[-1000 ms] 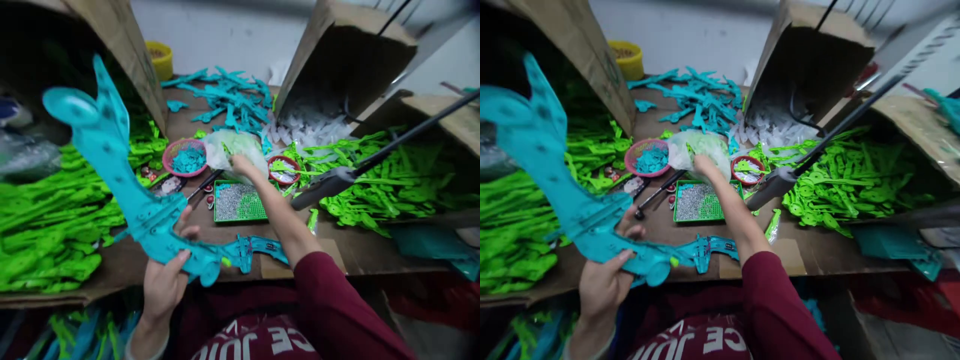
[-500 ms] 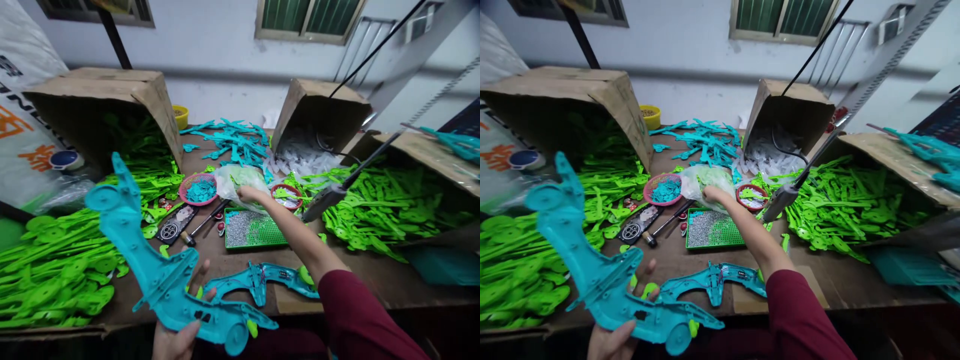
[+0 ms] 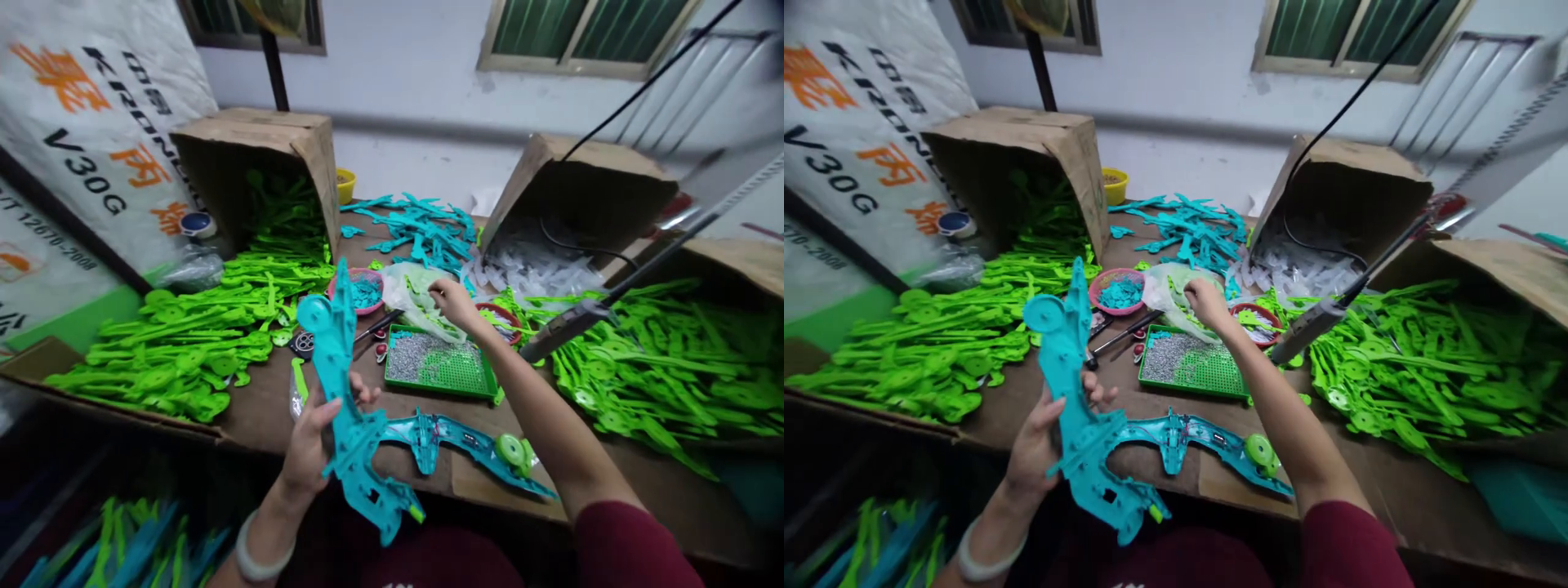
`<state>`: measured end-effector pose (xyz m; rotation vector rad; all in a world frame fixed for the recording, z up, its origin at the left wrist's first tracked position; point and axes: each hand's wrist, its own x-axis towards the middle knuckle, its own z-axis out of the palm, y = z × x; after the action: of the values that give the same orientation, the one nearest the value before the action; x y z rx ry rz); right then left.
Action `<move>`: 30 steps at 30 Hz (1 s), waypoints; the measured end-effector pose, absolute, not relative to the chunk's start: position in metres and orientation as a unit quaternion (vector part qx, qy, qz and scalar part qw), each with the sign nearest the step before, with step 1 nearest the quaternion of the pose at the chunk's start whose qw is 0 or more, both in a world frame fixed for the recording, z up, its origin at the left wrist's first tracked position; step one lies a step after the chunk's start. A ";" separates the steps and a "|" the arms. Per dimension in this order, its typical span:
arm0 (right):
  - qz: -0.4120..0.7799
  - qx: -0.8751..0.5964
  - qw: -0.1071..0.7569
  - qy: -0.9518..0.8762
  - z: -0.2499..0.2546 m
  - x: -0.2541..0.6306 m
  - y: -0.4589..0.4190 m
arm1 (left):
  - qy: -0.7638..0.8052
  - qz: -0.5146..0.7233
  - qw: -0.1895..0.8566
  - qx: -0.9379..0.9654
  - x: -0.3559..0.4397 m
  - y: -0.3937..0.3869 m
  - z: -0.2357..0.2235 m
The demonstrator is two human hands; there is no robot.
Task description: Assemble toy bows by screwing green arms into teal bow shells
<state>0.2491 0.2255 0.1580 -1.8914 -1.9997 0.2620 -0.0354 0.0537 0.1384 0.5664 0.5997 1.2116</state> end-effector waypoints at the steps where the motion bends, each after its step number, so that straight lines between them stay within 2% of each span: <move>1: 0.099 -0.660 0.216 -0.713 0.166 0.241 0.208 | 0.277 0.555 0.739 0.263 -0.032 0.055 0.144; 3: 0.112 -0.618 0.291 -0.722 0.182 0.223 0.168 | 0.287 0.557 0.733 0.266 -0.023 0.055 0.150; 6: 0.116 -0.439 0.486 -0.747 0.202 0.197 0.105 | 0.313 0.545 0.731 0.265 -0.010 0.048 0.149; 8: 0.082 -0.374 0.535 -0.753 0.208 0.184 0.077 | 0.335 0.532 0.730 0.268 -0.003 0.040 0.148; 15: -0.020 -0.337 0.574 -0.746 0.187 0.175 0.061 | 0.343 0.493 0.752 0.272 0.011 0.020 0.155; 23: -0.077 -0.299 0.573 -0.759 0.183 0.178 0.059 | 0.336 0.477 0.761 0.282 0.013 0.016 0.151; 30: -0.177 -0.209 0.484 -0.831 0.178 0.203 0.062 | 0.310 0.457 0.771 0.318 0.015 0.014 0.149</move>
<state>0.2027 0.0619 0.1779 -0.5090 -2.0244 -0.4307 0.0152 0.0138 0.1489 0.6886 0.6727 0.9904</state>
